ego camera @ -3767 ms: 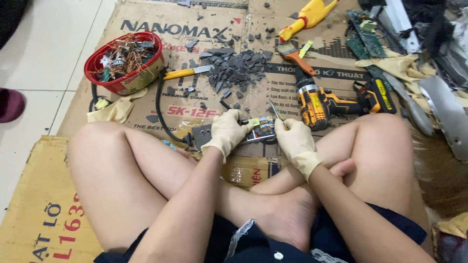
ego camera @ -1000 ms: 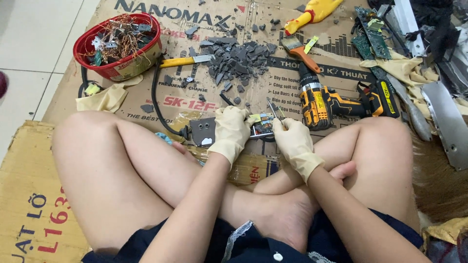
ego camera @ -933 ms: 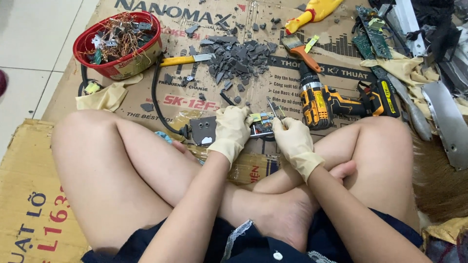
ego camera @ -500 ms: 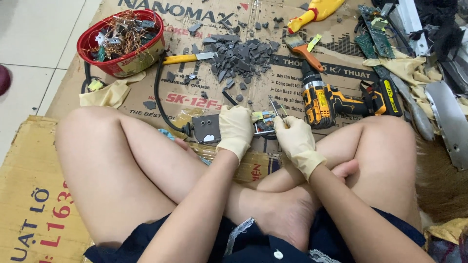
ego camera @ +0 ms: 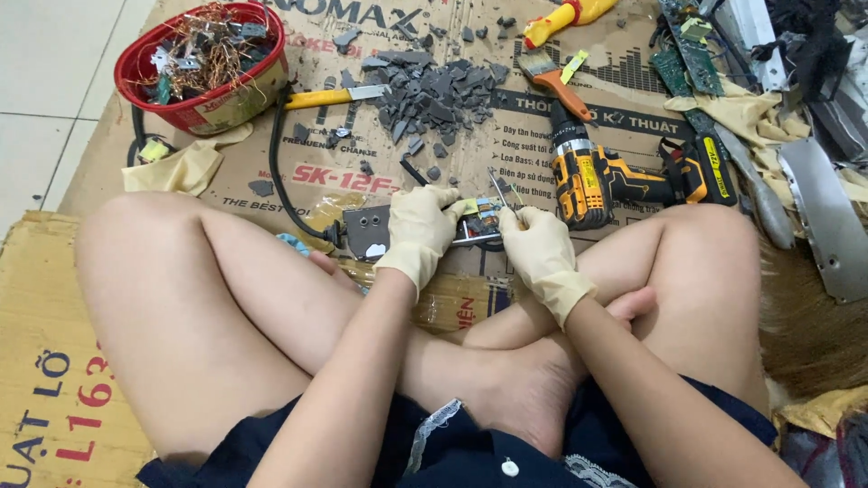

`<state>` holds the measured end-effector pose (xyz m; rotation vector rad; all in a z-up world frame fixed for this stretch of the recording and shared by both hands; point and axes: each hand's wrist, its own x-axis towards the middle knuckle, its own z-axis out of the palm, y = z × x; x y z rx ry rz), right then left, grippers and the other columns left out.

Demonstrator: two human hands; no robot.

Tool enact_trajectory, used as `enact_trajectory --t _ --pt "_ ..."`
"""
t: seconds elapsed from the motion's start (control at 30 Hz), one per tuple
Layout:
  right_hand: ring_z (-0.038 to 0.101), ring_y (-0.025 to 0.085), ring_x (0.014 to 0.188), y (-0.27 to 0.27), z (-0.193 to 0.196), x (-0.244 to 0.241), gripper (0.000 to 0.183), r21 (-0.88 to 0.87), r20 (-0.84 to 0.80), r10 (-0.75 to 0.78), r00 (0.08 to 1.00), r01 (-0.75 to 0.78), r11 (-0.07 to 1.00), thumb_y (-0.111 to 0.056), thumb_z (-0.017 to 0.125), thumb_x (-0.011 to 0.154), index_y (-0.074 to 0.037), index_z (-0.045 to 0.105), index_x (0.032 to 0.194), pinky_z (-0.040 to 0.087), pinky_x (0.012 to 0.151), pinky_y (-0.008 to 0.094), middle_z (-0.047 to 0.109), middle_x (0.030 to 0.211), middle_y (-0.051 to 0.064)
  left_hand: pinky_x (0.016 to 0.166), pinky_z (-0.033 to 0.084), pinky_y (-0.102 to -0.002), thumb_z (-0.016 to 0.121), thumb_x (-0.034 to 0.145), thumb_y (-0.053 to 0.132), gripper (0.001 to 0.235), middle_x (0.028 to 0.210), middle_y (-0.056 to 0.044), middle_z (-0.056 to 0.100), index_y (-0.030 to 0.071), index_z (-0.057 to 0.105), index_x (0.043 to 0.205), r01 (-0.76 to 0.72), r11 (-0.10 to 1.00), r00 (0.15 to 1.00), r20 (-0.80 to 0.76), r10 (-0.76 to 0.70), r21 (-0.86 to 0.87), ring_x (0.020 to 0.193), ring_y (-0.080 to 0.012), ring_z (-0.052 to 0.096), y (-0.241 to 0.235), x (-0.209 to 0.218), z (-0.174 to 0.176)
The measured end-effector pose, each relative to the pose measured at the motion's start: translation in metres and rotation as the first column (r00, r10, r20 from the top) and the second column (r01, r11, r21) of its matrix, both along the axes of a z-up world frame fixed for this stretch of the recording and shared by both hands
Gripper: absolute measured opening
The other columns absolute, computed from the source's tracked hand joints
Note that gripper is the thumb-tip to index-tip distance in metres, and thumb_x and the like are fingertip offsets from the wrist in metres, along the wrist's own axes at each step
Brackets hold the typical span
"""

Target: The person sits cross-legged on the floor and uses a screwdriver to remove screws from a small electronic device. They then use pliers to pull out components and wires from the device's casing.

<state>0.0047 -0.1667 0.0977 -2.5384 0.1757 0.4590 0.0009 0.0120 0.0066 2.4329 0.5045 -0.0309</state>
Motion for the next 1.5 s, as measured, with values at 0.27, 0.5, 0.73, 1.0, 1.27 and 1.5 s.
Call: enact_trajectory --t 0.27,0.5,0.73,1.0,1.27,1.5 --pt "0.068 0.03 0.11 0.006 0.004 -0.002 0.039 -0.045 0.0 0.009 1.0 -0.009 0.999 -0.051 0.054 0.093 -0.021 0.078 0.102 0.053 0.089 0.046 0.076 0.098 0.009 0.084 0.046 -0.035 0.073 0.084 0.041 0.016 0.065 0.006 0.069 0.03 0.072 0.073 0.043 0.881 0.907 0.351 -0.232 0.471 0.077 -0.0177 0.072 -0.008 0.01 -0.026" --pt "0.068 0.032 0.11 0.007 0.0 -0.003 0.038 -0.017 0.024 0.008 1.0 -0.007 1.0 -0.05 0.055 0.093 -0.02 0.078 0.102 0.052 0.087 0.048 0.076 0.098 0.01 0.09 0.047 -0.036 0.084 0.072 0.043 0.025 0.066 -0.003 0.071 0.021 0.074 0.067 -0.033 0.912 0.909 0.392 -0.142 0.408 0.077 -0.0234 0.072 -0.006 0.0 0.003" --pt "0.069 0.029 0.11 0.004 -0.002 0.0 0.038 -0.007 0.011 -0.019 1.0 0.019 1.0 -0.051 0.055 0.093 -0.022 0.077 0.103 0.053 0.089 0.044 0.077 0.099 0.008 0.093 0.054 -0.04 0.077 0.083 0.039 0.012 0.087 0.002 0.077 0.034 0.079 0.094 0.079 0.996 0.965 0.247 -0.087 0.042 0.098 -0.0244 0.073 -0.001 0.0 -0.01" --pt "0.069 0.029 0.11 0.003 -0.004 0.0 0.039 0.004 0.009 -0.002 1.0 0.002 1.0 -0.051 0.054 0.093 -0.021 0.077 0.103 0.053 0.09 0.045 0.077 0.098 0.007 0.088 0.054 -0.037 0.077 0.083 0.034 0.006 0.076 -0.001 0.075 0.03 0.08 0.085 0.123 0.966 0.929 0.314 -0.193 0.229 0.088 -0.025 0.073 0.001 0.004 -0.006" --pt "0.068 0.03 0.11 0.003 0.003 -0.007 0.039 0.0 0.025 -0.013 1.0 0.013 1.0 -0.05 0.055 0.093 -0.02 0.078 0.102 0.053 0.089 0.046 0.077 0.098 0.009 0.09 0.054 -0.037 0.085 0.074 0.036 0.014 0.078 -0.001 0.071 0.024 0.08 0.079 0.006 0.958 0.954 0.287 -0.091 0.285 0.089 -0.0241 0.071 -0.006 0.0 0.009" --pt "0.069 0.031 0.11 0.003 0.0 -0.004 0.04 0.003 0.012 -0.01 1.0 0.01 1.0 -0.049 0.054 0.093 -0.019 0.078 0.102 0.053 0.09 0.045 0.077 0.099 0.009 0.097 0.054 -0.041 0.073 0.087 0.03 0.012 0.093 0.0 0.077 0.032 0.08 0.096 0.085 0.994 0.978 0.183 -0.097 0.072 0.103 -0.0261 0.072 -0.003 0.006 -0.007"
